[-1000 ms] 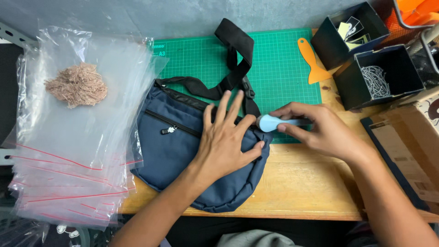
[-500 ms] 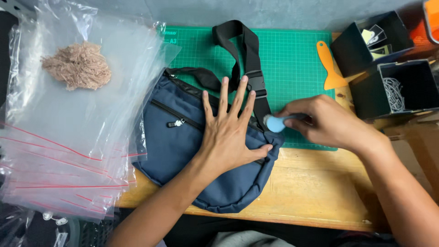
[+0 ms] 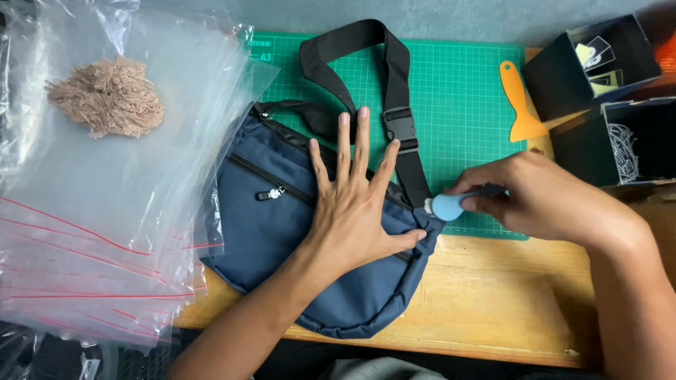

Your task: The person uses a small blue brush to scrub the exterior of a blue and red shoulder bag. They clean the front pocket, the main body, the zipper area, and the black shoulder strap while the bag rests on a green cutting mat.

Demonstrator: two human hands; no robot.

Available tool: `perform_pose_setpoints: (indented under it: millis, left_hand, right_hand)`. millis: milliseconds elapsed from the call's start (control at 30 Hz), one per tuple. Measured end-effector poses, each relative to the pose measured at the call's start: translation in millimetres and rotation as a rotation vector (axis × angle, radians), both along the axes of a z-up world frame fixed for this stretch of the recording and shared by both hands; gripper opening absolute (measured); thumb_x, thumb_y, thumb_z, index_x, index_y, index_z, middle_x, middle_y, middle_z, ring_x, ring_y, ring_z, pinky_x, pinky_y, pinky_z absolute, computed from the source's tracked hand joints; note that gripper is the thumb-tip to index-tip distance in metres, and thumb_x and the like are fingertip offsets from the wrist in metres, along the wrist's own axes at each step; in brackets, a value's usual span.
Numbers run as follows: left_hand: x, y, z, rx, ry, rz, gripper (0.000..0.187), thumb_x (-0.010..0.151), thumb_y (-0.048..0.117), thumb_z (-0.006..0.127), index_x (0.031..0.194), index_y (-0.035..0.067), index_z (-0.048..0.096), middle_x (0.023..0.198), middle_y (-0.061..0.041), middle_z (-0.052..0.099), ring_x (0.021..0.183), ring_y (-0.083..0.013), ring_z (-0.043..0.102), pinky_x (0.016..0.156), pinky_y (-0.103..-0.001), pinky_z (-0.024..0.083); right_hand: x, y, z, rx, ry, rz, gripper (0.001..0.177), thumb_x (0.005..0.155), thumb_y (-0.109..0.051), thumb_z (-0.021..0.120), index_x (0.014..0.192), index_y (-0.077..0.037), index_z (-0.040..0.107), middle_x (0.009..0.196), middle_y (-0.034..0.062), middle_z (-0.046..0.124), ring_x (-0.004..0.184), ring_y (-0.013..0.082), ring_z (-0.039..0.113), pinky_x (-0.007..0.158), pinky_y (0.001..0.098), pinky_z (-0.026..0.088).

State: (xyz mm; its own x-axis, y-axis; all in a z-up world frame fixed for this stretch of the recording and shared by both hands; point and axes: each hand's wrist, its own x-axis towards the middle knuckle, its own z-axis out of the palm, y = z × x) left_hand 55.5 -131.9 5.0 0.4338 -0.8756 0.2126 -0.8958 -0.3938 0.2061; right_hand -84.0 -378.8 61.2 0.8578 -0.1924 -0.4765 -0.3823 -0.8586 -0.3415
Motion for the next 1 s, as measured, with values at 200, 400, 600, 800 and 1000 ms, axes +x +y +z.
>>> perform_pose_setpoints:
  millis: [200,400,600,800,1000]
  left_hand:
    - [-0.7,0.0,-1.3,0.013,0.002,0.005,0.147,0.069,0.093,0.095,0.181,0.017,0.038,0.188,-0.03,-0.002,0.176,-0.0532,0.002,0.131,-0.088,0.012]
    - [-1.7,1.4,-3.8,0.008,0.003,0.009,0.146,0.072,0.094,0.093,0.181,0.017,0.037,0.188,-0.032,-0.004,0.176,-0.0544,0.0,0.13,-0.089,0.01]
    - [-3.3,0.4,0.9,-0.015,-0.055,0.001,0.129,0.069,0.094,0.087,0.17,0.019,0.056,0.188,-0.03,0.005,0.175,-0.0548,0.006,0.127,-0.093,0.012]
    - [-4.1,1.2,0.2,-0.01,-0.078,0.012,0.133,0.068,0.095,0.086,0.174,0.021,0.051,0.188,-0.03,0.008,0.175,-0.0544,0.009,0.126,-0.093,0.013]
    - [-3.8,0.4,6.1,-0.016,-0.064,0.016,0.127,0.069,0.093,0.084,0.17,0.021,0.057,0.187,-0.031,0.009,0.175,-0.0541,0.008,0.127,-0.093,0.013]
  right_hand:
    - [35.8,23.9,-26.0,0.1,-0.452,-0.064,0.024,0.102,-0.019,0.082,0.125,-0.022,0.077,0.117,0.0023,0.091,0.106,0.0303,0.086,0.084,0.0447,0.057]
    - [34.8,21.0,-7.9,0.09,-0.229,-0.068,0.023,0.101,-0.02,0.078,0.121,-0.024,0.089,0.108,-0.0047,0.094,0.097,0.0208,0.086,0.084,0.0398,0.057]
    - [63.1,10.7,-27.7,0.083,-0.587,-0.016,0.013,0.109,-0.015,0.075,0.122,-0.014,0.079,0.113,0.0025,0.088,0.103,0.0321,0.082,0.084,0.0437,0.054]
    - [117.3,-28.9,-71.0,-0.162,-0.793,0.081,0.025,0.106,-0.008,0.075,0.13,-0.009,0.081,0.121,0.0152,0.086,0.103,0.0482,0.077,0.077,0.0544,0.054]
    - [87.5,-2.7,-16.9,0.21,-0.464,0.027,0.021,0.107,-0.017,0.075,0.124,-0.014,0.086,0.121,0.0002,0.091,0.113,0.0151,0.081,0.092,0.0364,0.056]
